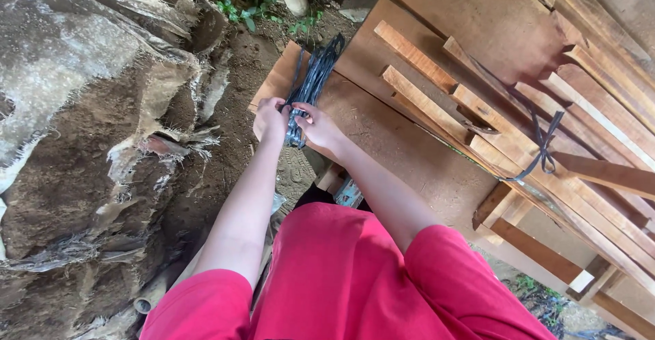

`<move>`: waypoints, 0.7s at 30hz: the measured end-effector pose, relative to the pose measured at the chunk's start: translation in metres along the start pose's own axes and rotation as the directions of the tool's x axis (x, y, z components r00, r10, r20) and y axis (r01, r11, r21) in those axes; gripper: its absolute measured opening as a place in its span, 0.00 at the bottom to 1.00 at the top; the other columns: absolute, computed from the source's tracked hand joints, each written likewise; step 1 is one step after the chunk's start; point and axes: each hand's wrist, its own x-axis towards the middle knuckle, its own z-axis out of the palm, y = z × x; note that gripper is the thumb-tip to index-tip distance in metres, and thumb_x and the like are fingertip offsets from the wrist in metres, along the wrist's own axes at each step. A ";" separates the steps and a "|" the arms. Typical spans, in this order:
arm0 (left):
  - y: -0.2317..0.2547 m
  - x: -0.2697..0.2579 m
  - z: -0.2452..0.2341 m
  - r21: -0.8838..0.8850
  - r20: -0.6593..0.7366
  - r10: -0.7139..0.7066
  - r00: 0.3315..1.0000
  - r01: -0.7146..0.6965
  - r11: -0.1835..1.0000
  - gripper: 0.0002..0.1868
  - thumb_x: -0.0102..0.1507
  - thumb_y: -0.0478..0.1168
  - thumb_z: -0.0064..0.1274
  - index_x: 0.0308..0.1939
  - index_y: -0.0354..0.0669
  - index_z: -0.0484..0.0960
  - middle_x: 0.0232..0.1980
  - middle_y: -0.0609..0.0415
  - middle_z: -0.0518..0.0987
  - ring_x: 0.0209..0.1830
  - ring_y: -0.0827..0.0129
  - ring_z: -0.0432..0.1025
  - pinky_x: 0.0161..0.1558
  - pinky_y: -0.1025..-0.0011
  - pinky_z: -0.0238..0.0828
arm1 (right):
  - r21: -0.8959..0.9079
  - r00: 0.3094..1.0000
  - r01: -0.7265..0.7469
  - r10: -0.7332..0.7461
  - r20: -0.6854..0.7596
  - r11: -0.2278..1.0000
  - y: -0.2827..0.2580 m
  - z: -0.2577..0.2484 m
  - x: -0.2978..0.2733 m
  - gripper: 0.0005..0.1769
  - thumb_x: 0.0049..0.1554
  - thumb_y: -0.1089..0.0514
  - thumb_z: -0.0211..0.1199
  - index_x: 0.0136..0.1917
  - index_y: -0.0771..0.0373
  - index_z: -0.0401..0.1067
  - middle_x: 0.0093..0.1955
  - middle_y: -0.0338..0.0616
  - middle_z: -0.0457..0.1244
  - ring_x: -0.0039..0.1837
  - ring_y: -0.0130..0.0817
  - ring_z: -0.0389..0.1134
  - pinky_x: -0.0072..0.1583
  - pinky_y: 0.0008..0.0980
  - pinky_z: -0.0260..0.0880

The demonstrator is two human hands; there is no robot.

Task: Organizing wood planks into a neat stack and tying them together with rubber strips.

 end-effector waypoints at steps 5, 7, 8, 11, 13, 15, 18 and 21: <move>0.008 -0.013 -0.020 -0.103 -0.093 0.104 0.990 -0.113 0.988 0.05 0.62 0.51 0.58 0.40 0.63 0.82 0.43 0.59 0.79 0.48 0.54 0.79 0.49 0.53 0.78 | -0.062 0.995 -0.102 0.102 -0.008 0.993 0.011 0.004 0.008 0.27 0.61 0.47 0.62 0.73 0.48 0.70 0.72 0.43 0.64 0.63 0.46 0.72 0.62 0.42 0.73; 0.007 -0.019 -0.021 -0.151 -0.164 0.143 0.976 -0.168 0.974 0.06 0.62 0.49 0.56 0.40 0.59 0.80 0.42 0.55 0.80 0.47 0.51 0.79 0.47 0.52 0.77 | -0.066 0.993 -0.115 0.114 -0.006 0.991 0.013 0.005 0.009 0.28 0.61 0.46 0.62 0.73 0.48 0.69 0.73 0.44 0.64 0.63 0.46 0.72 0.64 0.42 0.73; 0.003 -0.018 -0.013 -0.193 -0.214 0.172 0.961 -0.215 0.957 0.07 0.62 0.49 0.56 0.41 0.57 0.80 0.39 0.55 0.82 0.44 0.52 0.80 0.45 0.53 0.77 | -0.083 0.993 -0.120 0.120 -0.011 0.989 0.014 0.005 0.009 0.28 0.60 0.46 0.62 0.73 0.48 0.70 0.72 0.44 0.64 0.64 0.47 0.72 0.64 0.43 0.72; -0.001 -0.031 -0.008 -0.304 -0.238 0.204 0.950 -0.272 0.913 0.07 0.62 0.48 0.56 0.42 0.55 0.80 0.35 0.55 0.84 0.40 0.55 0.81 0.42 0.55 0.76 | -0.110 0.993 -0.121 0.119 -0.022 0.987 0.022 0.006 0.012 0.28 0.60 0.44 0.63 0.72 0.48 0.71 0.72 0.43 0.65 0.65 0.48 0.71 0.65 0.44 0.71; 0.002 -0.046 -0.010 -0.375 -0.211 0.209 0.955 -0.277 0.885 0.07 0.63 0.47 0.56 0.42 0.55 0.80 0.35 0.56 0.85 0.39 0.56 0.81 0.42 0.56 0.75 | -0.120 0.993 -0.117 0.115 -0.027 0.986 0.028 0.007 0.015 0.27 0.59 0.44 0.63 0.71 0.48 0.71 0.71 0.43 0.65 0.65 0.49 0.70 0.65 0.45 0.71; 0.006 -0.061 -0.013 -0.427 -0.177 0.215 0.960 -0.272 0.863 0.06 0.63 0.46 0.56 0.43 0.55 0.80 0.34 0.55 0.85 0.39 0.55 0.81 0.42 0.58 0.75 | -0.062 0.992 -0.099 0.094 -0.081 0.993 0.032 0.008 0.019 0.22 0.61 0.48 0.61 0.67 0.51 0.74 0.66 0.45 0.68 0.58 0.50 0.73 0.58 0.46 0.74; 0.012 -0.083 -0.025 -0.433 -0.157 0.256 0.954 -0.300 0.850 0.06 0.63 0.45 0.56 0.44 0.56 0.79 0.32 0.55 0.85 0.35 0.57 0.81 0.39 0.61 0.75 | 0.188 0.981 -0.102 0.130 -0.141 0.977 0.031 0.003 0.026 0.20 0.67 0.46 0.49 0.59 0.56 0.78 0.48 0.48 0.72 0.40 0.38 0.75 0.39 0.31 0.75; 0.017 -0.094 -0.025 -0.520 -0.017 0.325 0.946 -0.286 0.805 0.07 0.64 0.46 0.55 0.45 0.57 0.80 0.31 0.59 0.85 0.30 0.67 0.81 0.35 0.71 0.74 | 0.352 0.965 -0.120 0.193 -0.178 0.928 0.028 -0.007 0.028 0.25 0.65 0.38 0.55 0.56 0.59 0.78 0.36 0.45 0.70 0.33 0.31 0.73 0.31 0.23 0.70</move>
